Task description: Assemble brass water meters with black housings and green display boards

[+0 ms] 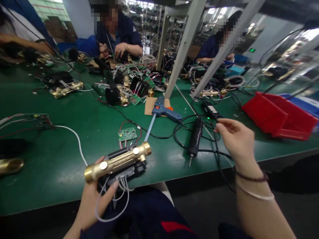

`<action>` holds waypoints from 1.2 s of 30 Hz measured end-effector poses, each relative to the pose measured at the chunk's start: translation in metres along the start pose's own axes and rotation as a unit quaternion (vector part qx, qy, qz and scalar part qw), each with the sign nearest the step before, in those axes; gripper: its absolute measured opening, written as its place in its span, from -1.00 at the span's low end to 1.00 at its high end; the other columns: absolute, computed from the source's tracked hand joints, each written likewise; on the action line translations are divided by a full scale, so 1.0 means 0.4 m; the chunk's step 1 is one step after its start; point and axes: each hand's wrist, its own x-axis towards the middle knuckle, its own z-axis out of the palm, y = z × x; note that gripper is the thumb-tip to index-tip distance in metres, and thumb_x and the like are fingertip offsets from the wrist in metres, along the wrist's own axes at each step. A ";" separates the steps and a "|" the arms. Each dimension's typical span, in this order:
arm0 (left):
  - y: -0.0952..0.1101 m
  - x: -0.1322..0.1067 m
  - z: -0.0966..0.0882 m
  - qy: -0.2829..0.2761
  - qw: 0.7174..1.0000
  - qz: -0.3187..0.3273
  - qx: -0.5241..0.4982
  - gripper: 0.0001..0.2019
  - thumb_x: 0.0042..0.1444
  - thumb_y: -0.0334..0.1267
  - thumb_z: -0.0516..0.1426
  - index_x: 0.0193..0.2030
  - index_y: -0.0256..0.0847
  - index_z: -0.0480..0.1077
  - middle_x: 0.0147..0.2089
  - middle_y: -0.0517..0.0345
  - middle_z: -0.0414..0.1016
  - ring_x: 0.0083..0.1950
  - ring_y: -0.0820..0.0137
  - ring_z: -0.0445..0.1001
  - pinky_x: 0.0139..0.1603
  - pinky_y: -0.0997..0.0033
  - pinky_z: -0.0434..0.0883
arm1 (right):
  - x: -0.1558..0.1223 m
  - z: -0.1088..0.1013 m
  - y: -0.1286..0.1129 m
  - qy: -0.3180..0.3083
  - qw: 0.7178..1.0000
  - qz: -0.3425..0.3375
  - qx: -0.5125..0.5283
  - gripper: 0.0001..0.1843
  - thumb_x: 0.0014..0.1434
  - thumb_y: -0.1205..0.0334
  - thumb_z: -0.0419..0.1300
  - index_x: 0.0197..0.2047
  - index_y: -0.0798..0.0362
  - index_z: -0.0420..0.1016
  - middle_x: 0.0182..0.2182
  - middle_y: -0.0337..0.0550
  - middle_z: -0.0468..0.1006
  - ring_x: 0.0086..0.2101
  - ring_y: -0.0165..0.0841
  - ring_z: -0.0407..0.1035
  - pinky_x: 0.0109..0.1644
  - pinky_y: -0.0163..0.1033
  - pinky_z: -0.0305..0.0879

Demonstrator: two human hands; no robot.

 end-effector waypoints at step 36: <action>0.004 -0.005 0.010 0.024 0.999 0.031 0.012 -0.53 0.15 -0.12 0.06 0.19 -0.16 0.17 0.20 -0.11 0.24 0.20 0.09 0.30 0.13 0.01 0.35 | -0.170 0.114 -0.086 0.058 0.987 -0.125 -0.085 -0.78 0.16 0.28 0.10 -0.17 0.04 0.53 -0.26 -0.03 0.55 -0.24 -0.18 0.44 -0.05 -0.02 0.34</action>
